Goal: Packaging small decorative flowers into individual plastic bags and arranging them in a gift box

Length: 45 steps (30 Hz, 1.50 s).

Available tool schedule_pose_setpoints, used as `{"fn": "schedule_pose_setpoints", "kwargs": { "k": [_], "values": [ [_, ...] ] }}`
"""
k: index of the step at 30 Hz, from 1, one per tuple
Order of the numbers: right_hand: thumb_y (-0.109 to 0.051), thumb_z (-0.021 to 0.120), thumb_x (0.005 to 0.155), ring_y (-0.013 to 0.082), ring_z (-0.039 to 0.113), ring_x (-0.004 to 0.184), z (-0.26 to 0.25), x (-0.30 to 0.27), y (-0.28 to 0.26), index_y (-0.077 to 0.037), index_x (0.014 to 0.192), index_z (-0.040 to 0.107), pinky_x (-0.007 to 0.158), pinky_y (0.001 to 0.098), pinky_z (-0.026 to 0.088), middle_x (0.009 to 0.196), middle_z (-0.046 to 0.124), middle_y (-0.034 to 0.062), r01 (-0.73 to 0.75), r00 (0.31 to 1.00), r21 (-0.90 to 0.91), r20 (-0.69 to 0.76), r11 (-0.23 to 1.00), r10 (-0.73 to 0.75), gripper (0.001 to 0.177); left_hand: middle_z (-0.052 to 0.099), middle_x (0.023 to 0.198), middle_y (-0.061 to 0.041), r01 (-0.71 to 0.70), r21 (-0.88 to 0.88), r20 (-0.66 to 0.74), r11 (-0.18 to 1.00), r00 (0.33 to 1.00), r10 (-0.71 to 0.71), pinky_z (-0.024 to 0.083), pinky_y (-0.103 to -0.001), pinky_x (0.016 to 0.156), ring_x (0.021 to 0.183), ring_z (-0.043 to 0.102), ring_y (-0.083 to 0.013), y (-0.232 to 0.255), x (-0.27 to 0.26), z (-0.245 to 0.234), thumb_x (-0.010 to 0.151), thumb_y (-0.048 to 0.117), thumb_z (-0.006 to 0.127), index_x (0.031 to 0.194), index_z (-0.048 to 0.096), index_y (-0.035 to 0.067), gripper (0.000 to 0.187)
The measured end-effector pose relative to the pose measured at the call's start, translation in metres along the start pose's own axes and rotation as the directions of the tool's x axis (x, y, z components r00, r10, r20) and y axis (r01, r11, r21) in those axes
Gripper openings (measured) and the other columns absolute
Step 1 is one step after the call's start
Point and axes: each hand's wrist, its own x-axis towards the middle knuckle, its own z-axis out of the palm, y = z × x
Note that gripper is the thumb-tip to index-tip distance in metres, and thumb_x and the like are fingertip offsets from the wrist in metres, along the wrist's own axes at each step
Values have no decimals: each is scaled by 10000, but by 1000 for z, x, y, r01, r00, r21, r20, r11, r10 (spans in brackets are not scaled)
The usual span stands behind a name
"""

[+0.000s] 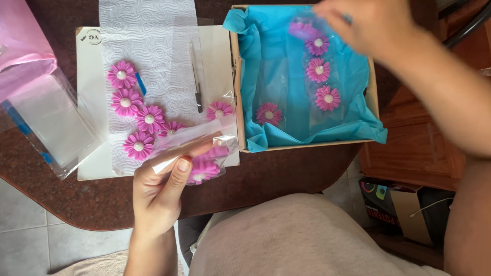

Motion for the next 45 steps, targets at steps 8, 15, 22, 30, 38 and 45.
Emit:
{"fn": "schedule_pose_setpoints", "kwargs": {
  "k": [8, 15, 22, 30, 38, 45],
  "values": [
    [-270, 807, 955, 152, 642, 536, 18, -10, -103, -88, 1165, 756, 424, 262, 503, 796, 765, 50, 36, 990, 235, 127, 971, -68, 282, 746, 1235, -147, 31, -25, 20, 999, 999, -30, 525, -380, 1132, 1234, 713, -270, -1, 0, 2, 1049, 271, 520, 1199, 713, -6, 369],
    [-169, 764, 1032, 242, 742, 1122, 27, -12, -44, -99, 1241, 790, 820, 384, 618, 1227, 784, 78, -174, 961, 236, 253, 956, 112, 221, 743, 1242, -172, 42, -44, 20, 998, 999, -41, 543, -395, 1125, 1234, 721, -293, 3, -4, 2, 1045, 280, 523, 1192, 711, -3, 371],
    [-318, 814, 872, 352, 643, 1258, 67, 7, -48, -23, 1403, 621, 931, 489, 595, 1475, 614, 182, -34, 934, 250, 351, 968, -58, 637, 752, 1224, -152, 41, -2, -17, 999, 999, -41, 533, -372, 1112, 1212, 722, -265, 0, -3, 3, 1042, 282, 525, 1183, 722, 0, 372],
    [-397, 875, 837, 318, 709, 1087, 81, 5, -37, -26, 1366, 653, 781, 437, 636, 1250, 717, 157, -151, 937, 97, 330, 984, 111, 683, 747, 1236, -163, 42, -7, -1, 999, 999, -42, 534, -387, 1122, 1228, 718, -281, 1, -3, 3, 1046, 284, 515, 1190, 716, -2, 378],
    [-329, 743, 960, 301, 634, 1006, 48, 2, -76, -17, 1269, 699, 800, 397, 583, 1174, 638, 166, 3, 955, 421, 267, 907, -127, 442, 747, 1241, -150, 57, -28, -11, 998, 998, -57, 531, -379, 1125, 1229, 719, -271, -3, -1, 5, 1045, 277, 529, 1198, 716, 9, 360],
    [10, 590, 1127, 304, 748, 972, -37, 42, -81, 104, 1266, 656, 721, 319, 614, 1150, 686, 242, -366, 914, 800, 211, 476, 347, 180, 679, 1342, -230, 108, -304, 179, 947, 982, -54, 719, -382, 857, 1099, 776, -356, 8, 20, 20, 1083, 299, 476, 1331, 603, -22, 425]
  ]
}}
